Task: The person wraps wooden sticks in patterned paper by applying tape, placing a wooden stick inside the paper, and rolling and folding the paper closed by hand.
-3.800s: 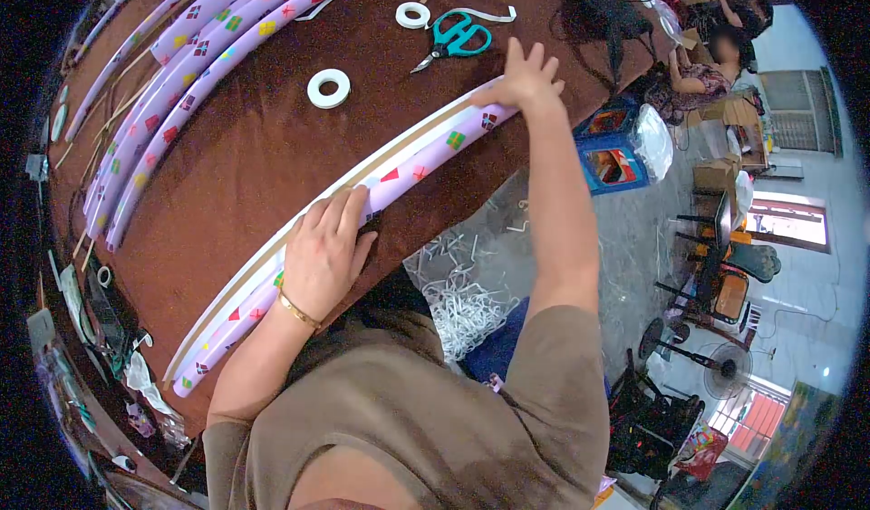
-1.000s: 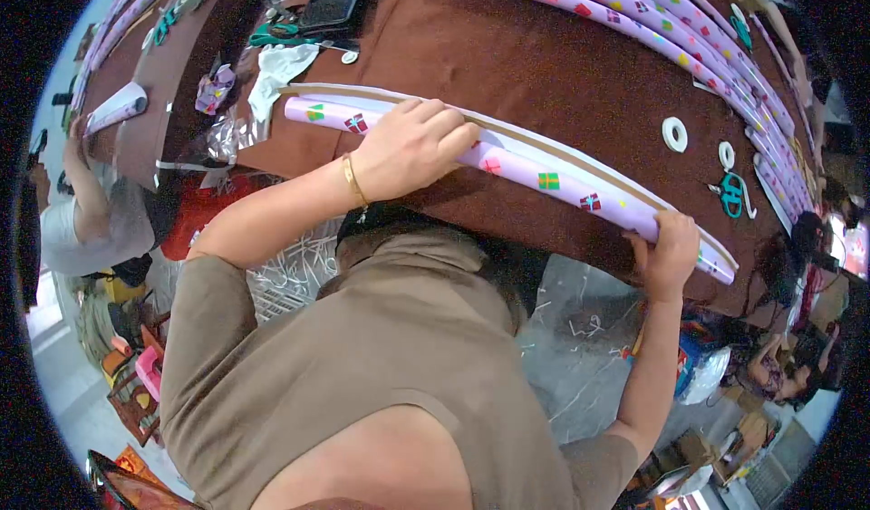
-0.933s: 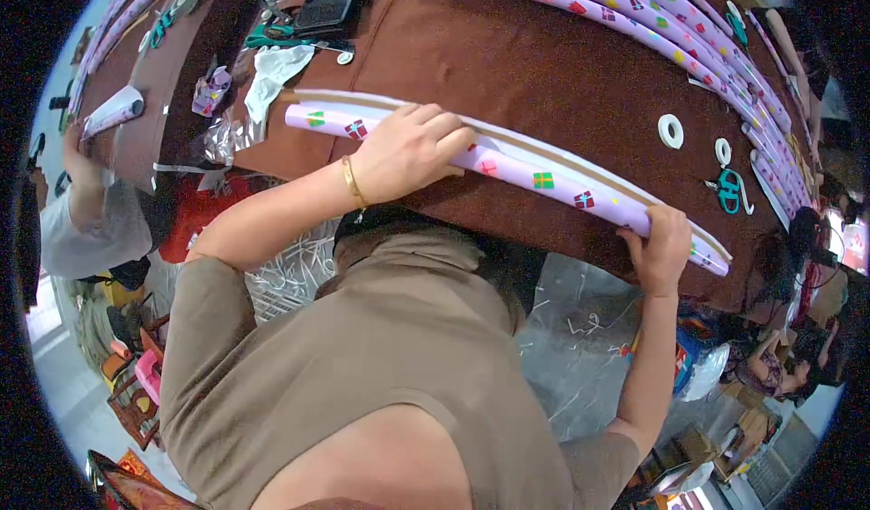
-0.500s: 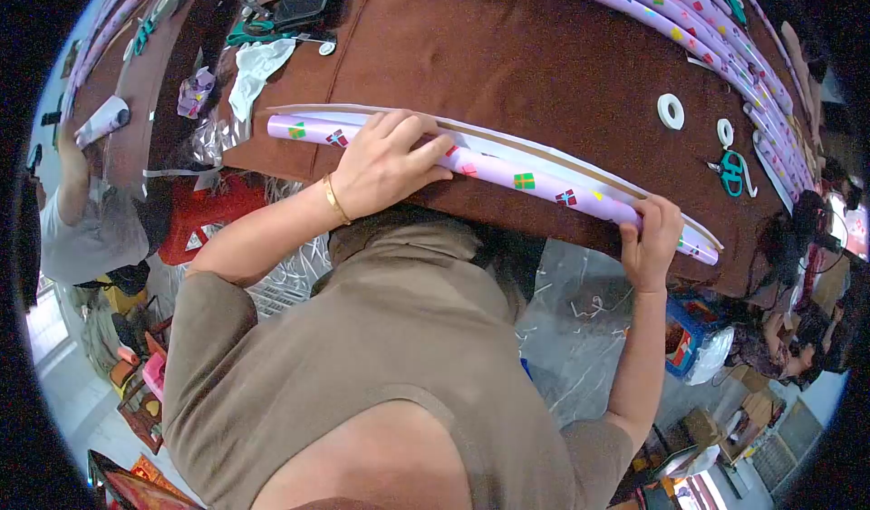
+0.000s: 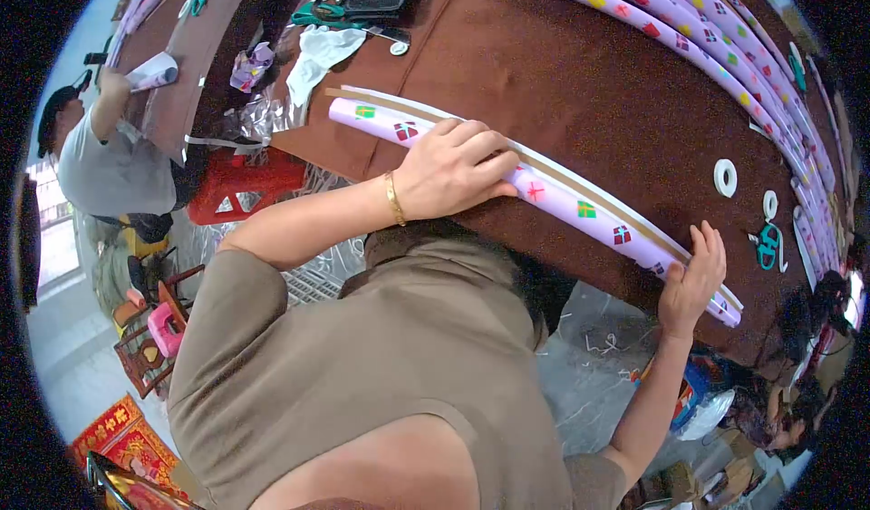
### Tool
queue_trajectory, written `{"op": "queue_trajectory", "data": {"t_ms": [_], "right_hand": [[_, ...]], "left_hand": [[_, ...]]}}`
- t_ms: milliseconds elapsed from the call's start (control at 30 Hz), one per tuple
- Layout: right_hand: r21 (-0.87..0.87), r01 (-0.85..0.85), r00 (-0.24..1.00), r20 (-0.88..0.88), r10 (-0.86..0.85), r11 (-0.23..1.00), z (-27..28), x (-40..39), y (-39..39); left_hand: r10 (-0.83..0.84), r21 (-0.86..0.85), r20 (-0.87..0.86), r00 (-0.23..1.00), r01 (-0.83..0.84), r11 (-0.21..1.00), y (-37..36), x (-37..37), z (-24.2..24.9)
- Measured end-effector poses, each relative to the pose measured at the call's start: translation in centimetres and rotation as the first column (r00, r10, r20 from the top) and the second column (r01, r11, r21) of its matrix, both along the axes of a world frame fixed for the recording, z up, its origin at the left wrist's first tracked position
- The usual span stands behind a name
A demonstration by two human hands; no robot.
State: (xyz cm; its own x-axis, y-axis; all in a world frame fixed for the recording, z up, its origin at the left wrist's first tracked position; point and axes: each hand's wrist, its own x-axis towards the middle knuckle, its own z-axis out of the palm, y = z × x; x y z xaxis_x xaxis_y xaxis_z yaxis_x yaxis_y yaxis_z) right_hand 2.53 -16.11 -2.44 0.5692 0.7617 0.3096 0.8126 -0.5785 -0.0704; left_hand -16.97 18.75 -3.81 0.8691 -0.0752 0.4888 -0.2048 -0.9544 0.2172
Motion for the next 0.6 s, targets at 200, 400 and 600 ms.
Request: {"op": "queue_trajectory", "data": {"t_ms": [200, 400, 600], "right_hand": [[-0.063, 0.03, 0.998, -0.056, -0.033, 0.998, 0.3, 0.6, 0.5], [-0.079, 0.04, 0.995, -0.09, -0.047, 0.996, 0.2, 0.9, 0.5], [-0.11, 0.029, 0.997, -0.071, -0.037, 0.994, -0.5, 1.6, 0.9]], "left_hand": [[0.005, 0.001, -0.025, 1.0, -0.005, 1.0, 0.4, 0.6, 0.2], [0.003, 0.032, -0.069, 0.998, -0.001, 0.999, 0.4, 0.8, 0.3], [-0.018, -0.035, -0.117, 0.993, 0.014, 0.999, 1.1, 0.9, 0.7]]}}
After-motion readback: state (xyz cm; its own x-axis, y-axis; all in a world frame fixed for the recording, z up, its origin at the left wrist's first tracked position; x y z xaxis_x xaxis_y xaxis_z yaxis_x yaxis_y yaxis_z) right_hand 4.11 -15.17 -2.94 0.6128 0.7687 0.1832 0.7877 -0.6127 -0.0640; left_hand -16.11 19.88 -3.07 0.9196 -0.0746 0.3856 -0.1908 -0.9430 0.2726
